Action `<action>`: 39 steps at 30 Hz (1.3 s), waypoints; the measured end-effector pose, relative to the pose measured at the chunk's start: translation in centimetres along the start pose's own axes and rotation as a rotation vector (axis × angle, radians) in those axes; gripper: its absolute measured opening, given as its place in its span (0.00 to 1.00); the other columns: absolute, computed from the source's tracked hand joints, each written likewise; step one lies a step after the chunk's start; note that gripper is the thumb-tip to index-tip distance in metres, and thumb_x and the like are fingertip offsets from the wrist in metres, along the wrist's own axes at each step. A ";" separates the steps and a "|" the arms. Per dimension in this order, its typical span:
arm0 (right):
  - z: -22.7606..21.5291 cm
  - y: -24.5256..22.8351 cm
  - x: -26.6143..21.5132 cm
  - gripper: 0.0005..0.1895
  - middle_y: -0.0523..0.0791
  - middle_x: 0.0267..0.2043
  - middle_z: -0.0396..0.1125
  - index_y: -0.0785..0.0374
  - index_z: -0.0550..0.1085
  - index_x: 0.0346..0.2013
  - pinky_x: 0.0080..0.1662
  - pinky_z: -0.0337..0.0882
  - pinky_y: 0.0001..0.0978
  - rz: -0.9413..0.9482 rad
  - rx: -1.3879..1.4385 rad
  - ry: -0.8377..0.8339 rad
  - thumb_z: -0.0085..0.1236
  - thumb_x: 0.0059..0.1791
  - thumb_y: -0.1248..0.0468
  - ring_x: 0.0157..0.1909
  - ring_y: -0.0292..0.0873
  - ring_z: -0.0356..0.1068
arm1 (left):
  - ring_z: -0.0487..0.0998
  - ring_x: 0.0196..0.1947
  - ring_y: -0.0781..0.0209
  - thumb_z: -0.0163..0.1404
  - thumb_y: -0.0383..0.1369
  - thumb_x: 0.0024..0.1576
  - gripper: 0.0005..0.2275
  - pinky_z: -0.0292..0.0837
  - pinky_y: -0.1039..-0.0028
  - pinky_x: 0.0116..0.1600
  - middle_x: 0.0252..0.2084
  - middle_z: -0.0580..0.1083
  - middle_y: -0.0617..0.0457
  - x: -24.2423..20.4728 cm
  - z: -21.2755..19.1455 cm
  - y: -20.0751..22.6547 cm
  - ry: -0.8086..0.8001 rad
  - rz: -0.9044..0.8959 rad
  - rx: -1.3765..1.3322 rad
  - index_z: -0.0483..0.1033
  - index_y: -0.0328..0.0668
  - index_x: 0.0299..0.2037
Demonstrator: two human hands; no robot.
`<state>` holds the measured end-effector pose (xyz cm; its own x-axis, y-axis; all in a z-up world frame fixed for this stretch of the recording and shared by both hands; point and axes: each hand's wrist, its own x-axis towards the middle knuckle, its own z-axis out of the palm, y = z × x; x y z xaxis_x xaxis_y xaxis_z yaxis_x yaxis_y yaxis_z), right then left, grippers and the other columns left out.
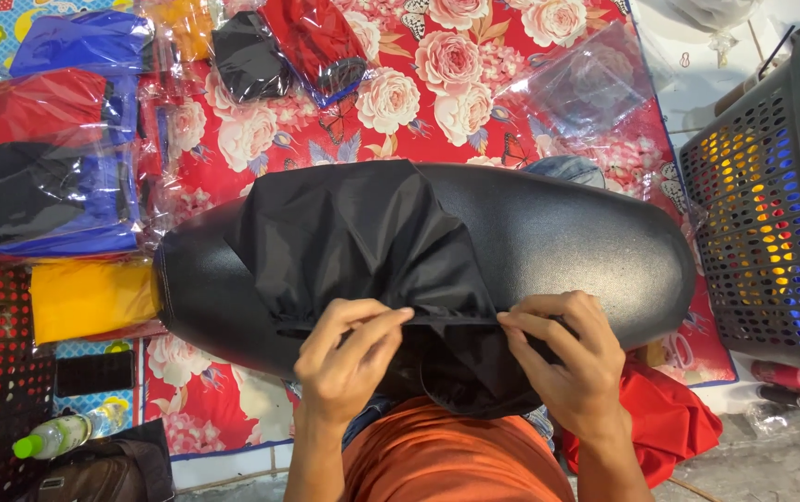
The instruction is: A person is carefully fitting a black elasticated protective cover onto a motorcycle seat while sitting on the floor.
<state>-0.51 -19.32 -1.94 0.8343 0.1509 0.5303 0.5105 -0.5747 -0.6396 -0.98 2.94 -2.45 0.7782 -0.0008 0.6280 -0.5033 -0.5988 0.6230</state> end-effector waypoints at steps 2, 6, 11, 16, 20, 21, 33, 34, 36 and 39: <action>0.4 0.1 -0.3 0.12 0.44 0.35 0.69 0.65 0.77 0.29 0.43 0.63 0.36 -0.105 -0.204 0.049 0.70 0.37 0.77 0.33 0.42 0.63 | 0.71 0.27 0.64 0.62 0.12 0.42 0.14 0.70 0.75 0.32 0.32 0.71 0.55 -0.6 0.2 -0.9 0.153 0.127 0.086 0.82 0.41 0.34; 1.3 0.6 -1.9 0.12 0.46 0.28 0.68 0.67 0.74 0.26 0.36 0.64 0.35 -0.114 -0.156 0.174 0.66 0.37 0.83 0.28 0.43 0.61 | 0.72 0.26 0.63 0.61 0.13 0.38 0.14 0.71 0.74 0.31 0.32 0.70 0.56 -1.1 0.7 -0.6 0.198 0.172 0.069 0.81 0.45 0.27; 2.2 0.5 -3.9 0.11 0.49 0.23 0.66 0.71 0.67 0.20 0.25 0.55 0.31 0.112 -0.280 0.305 0.58 0.37 0.85 0.18 0.40 0.53 | 0.69 0.31 0.62 0.60 0.20 0.41 0.10 0.67 0.71 0.40 0.35 0.69 0.58 -0.5 0.6 0.7 -0.036 0.154 -0.036 0.77 0.46 0.29; 2.2 0.0 -2.9 0.14 0.46 0.22 0.65 0.68 0.68 0.28 0.31 0.60 0.32 -0.093 -0.163 0.184 0.62 0.37 0.84 0.22 0.41 0.58 | 0.67 0.37 0.63 0.70 0.26 0.47 0.14 0.65 0.71 0.46 0.41 0.70 0.63 -0.8 0.8 1.9 0.002 0.192 0.046 0.78 0.54 0.37; 2.3 0.0 -2.4 0.18 0.43 0.21 0.64 0.64 0.67 0.31 0.36 0.63 0.34 -0.257 -0.129 0.142 0.61 0.36 0.85 0.24 0.40 0.60 | 0.71 0.40 0.64 0.61 0.25 0.52 0.08 0.63 0.70 0.50 0.42 0.76 0.64 0.2 1.0 1.8 -0.069 0.260 0.063 0.84 0.49 0.40; 2.2 -0.3 -2.1 0.18 0.43 0.21 0.64 0.64 0.67 0.31 0.36 0.63 0.34 -0.260 -0.130 0.142 0.61 0.36 0.85 0.24 0.40 0.60 | 0.71 0.40 0.64 0.61 0.25 0.52 0.08 0.63 0.70 0.50 0.42 0.76 0.64 0.4 0.9 1.7 -0.066 0.261 0.062 0.84 0.49 0.40; -1.0 1.1 -2.2 0.12 0.55 0.42 0.71 0.73 0.75 0.34 0.42 0.71 0.38 -0.079 -0.184 0.191 0.68 0.42 0.84 0.39 0.50 0.71 | 0.74 0.28 0.65 0.65 0.15 0.45 0.09 0.72 0.77 0.33 0.33 0.75 0.54 0.8 0.6 1.1 0.160 0.235 -0.019 0.82 0.38 0.30; -1.2 2.0 -3.0 0.15 0.56 0.43 0.68 0.71 0.72 0.31 0.37 0.66 0.36 -0.151 -0.198 0.336 0.68 0.42 0.87 0.33 0.45 0.65 | 0.74 0.29 0.64 0.65 0.15 0.45 0.10 0.73 0.77 0.34 0.35 0.75 0.55 0.5 0.5 1.1 0.157 0.222 -0.022 0.82 0.40 0.31; -1.3 3.4 -3.7 0.20 0.56 0.44 0.66 0.68 0.69 0.28 0.31 0.62 0.34 -0.221 -0.217 0.485 0.69 0.42 0.90 0.27 0.41 0.60 | 0.74 0.29 0.64 0.65 0.15 0.45 0.12 0.74 0.77 0.34 0.36 0.74 0.56 -0.2 0.5 0.9 0.154 0.213 -0.030 0.82 0.41 0.33; -0.7 4.9 -3.2 0.17 0.57 0.42 0.65 0.70 0.69 0.27 0.29 0.59 0.34 -0.300 -0.185 0.484 0.68 0.41 0.87 0.25 0.40 0.57 | 0.75 0.29 0.64 0.65 0.17 0.45 0.10 0.76 0.76 0.35 0.36 0.74 0.56 -0.6 0.5 -0.1 0.211 0.220 -0.024 0.82 0.41 0.31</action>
<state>-0.79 -23.17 -6.39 0.4469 -0.0305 0.8941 0.6284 -0.7006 -0.3380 -1.22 2.54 -3.13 0.5551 0.0395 0.8308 -0.6621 -0.5836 0.4701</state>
